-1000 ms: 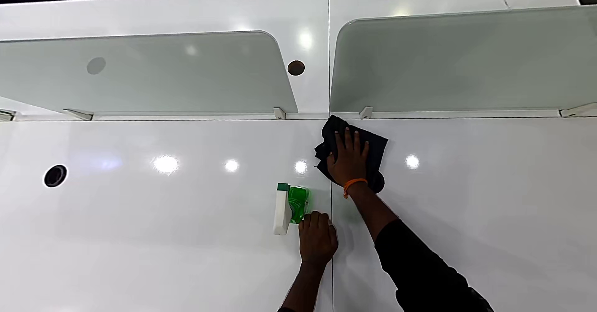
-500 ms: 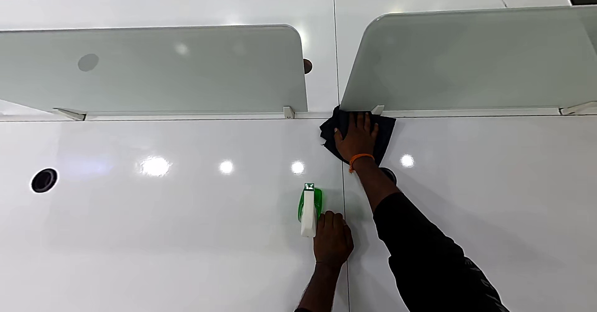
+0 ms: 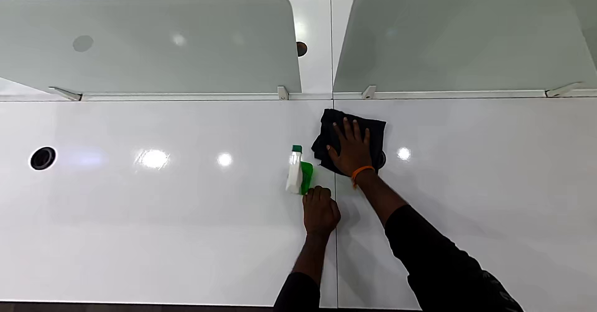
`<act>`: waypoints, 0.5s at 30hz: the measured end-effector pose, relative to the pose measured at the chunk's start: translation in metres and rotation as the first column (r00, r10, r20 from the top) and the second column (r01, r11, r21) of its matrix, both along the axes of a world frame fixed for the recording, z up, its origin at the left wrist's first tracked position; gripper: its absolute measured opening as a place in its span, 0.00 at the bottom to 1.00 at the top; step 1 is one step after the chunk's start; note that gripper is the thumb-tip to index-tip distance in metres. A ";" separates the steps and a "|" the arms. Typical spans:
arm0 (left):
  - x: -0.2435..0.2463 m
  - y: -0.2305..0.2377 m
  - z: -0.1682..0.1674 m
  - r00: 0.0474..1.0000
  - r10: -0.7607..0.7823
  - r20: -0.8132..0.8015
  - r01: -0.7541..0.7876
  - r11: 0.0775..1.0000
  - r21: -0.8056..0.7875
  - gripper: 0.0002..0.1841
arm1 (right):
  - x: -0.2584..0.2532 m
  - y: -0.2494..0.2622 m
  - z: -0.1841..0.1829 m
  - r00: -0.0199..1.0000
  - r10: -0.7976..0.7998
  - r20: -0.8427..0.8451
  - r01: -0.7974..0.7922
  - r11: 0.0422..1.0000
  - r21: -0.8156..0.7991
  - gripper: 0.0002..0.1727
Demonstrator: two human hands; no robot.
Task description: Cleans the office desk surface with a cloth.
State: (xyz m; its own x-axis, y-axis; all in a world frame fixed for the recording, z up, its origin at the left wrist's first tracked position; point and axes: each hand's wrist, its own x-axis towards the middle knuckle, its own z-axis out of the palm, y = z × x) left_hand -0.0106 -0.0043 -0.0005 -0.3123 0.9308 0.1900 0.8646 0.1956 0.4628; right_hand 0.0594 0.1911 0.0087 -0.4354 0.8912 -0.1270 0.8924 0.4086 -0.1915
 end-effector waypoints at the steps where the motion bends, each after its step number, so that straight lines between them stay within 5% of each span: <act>1: -0.001 -0.001 0.000 0.999 0.000 0.035 0.000 1.000 0.022 0.18 | 0.006 -0.016 -0.001 1.000 0.007 -0.008 -0.006 1.000 0.009 0.43; 9: -0.005 -0.009 0.003 0.965 0.027 0.261 -0.035 0.999 0.026 0.18 | 0.071 -0.173 0.009 0.997 -0.022 -0.079 0.019 0.999 -0.042 0.43; 15: -0.002 -0.004 0.004 0.971 0.052 0.232 -0.067 0.996 0.059 0.16 | 0.098 -0.323 0.010 0.998 0.023 -0.050 -0.032 0.983 -0.181 0.40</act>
State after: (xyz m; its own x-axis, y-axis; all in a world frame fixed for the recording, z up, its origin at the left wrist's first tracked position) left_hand -0.0127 -0.0083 0.0034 -0.4092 0.8970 0.1669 0.7210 0.2058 0.6616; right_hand 0.1575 -0.1317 0.0191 -0.4687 0.8430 -0.2639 0.8695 0.3874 -0.3065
